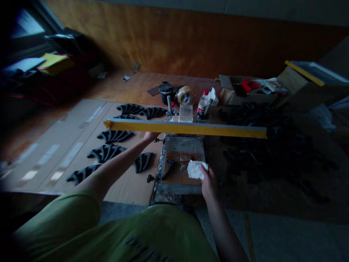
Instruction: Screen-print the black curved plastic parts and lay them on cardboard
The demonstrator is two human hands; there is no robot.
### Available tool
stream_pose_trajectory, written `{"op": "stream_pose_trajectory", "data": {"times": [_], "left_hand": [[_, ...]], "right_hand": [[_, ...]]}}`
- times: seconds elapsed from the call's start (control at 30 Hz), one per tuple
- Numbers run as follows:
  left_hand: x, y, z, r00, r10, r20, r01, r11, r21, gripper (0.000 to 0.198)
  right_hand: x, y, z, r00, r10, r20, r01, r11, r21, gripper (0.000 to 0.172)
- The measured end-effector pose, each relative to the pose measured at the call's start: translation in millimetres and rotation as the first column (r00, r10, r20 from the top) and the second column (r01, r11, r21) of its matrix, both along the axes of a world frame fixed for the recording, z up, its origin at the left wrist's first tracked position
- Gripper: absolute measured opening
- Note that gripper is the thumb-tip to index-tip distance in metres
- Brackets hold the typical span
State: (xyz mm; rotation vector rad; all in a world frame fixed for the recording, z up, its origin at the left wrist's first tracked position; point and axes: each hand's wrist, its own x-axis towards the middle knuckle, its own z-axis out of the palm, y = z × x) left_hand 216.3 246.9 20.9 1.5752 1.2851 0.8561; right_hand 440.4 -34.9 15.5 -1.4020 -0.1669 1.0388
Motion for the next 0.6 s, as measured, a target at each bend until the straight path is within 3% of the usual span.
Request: {"op": "stream_pose_trajectory", "data": {"times": [0.07,0.13,0.2,0.27,0.4,0.5,0.6], "left_hand": [[-17,-53,-4.0,0.977,-0.088,-0.193,0.093,0.996,0.018,0.025],[-26,-111,-8.4,0.897,-0.224,-0.381,0.257,0.966,0.036,0.032],[-26,-163,-12.6,0.823,-0.277,-0.496,0.364,0.927,0.086,0.037],[-19,-199,-15.8,0.764,-0.250,-0.594,0.391,0.912,0.120,0.040],[-3,-225,-18.2,0.645,-0.185,-0.741,0.353,0.932,0.075,0.028],[-5,-227,-18.7,0.589,-0.202,-0.783,0.358,0.933,0.029,0.023],[-14,-230,-21.2,0.575,-0.219,-0.788,0.386,0.922,0.026,0.023]], "right_hand": [[1,7,-3.2,0.992,0.061,0.108,-0.063,0.998,0.019,0.043],[2,16,-7.1,0.951,0.135,0.277,-0.143,0.990,0.009,0.041],[2,26,-9.4,0.865,0.202,0.458,-0.214,0.976,-0.026,0.038],[-2,37,-8.4,0.753,0.254,0.607,-0.278,0.959,-0.057,0.033],[-19,56,-1.4,0.537,0.342,0.772,-0.431,0.897,-0.098,0.027],[-33,65,-3.2,0.340,0.406,0.848,-0.568,0.808,-0.158,0.029],[-42,67,-15.1,0.100,0.389,0.916,-0.671,0.706,-0.227,0.032]]}}
